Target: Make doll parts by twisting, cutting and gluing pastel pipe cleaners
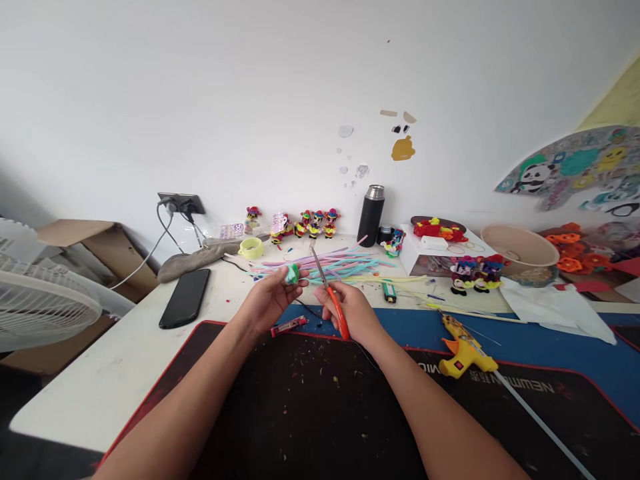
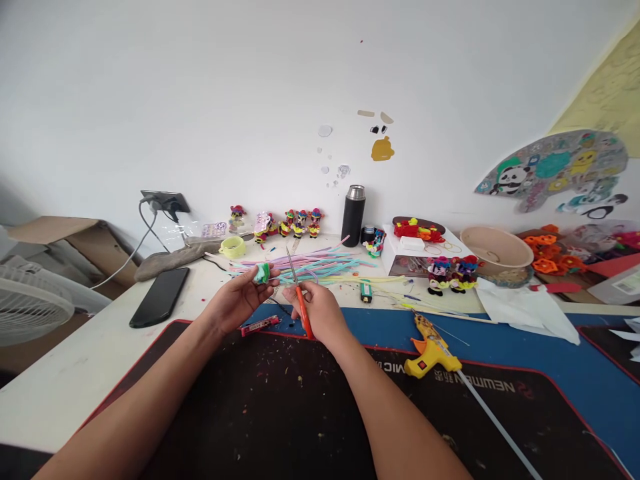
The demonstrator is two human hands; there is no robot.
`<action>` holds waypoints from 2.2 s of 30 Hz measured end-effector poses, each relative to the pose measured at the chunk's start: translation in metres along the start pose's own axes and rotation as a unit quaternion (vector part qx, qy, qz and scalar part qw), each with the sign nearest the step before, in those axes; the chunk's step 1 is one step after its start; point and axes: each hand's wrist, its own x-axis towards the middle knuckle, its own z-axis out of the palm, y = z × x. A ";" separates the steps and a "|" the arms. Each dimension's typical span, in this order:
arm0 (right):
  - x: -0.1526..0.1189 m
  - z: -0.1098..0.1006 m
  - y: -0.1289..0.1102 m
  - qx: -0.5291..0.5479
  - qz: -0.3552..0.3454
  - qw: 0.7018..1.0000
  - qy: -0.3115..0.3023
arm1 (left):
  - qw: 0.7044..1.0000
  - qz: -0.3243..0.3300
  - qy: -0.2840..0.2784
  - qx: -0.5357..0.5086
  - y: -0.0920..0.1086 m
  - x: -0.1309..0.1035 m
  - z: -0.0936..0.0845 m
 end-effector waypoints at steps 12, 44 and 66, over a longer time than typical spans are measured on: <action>-0.006 -0.004 -0.011 -0.300 -0.042 0.951 0.061 | 0.998 0.025 0.032 -0.039 0.001 0.003 -0.003; -0.013 -0.008 -0.020 -0.494 -0.029 0.869 -0.015 | 0.998 0.037 -0.024 -0.051 -0.001 0.003 -0.003; -0.017 -0.013 -0.025 -0.376 -0.064 0.924 -0.034 | 0.999 0.011 -0.009 -0.040 -0.001 0.000 -0.001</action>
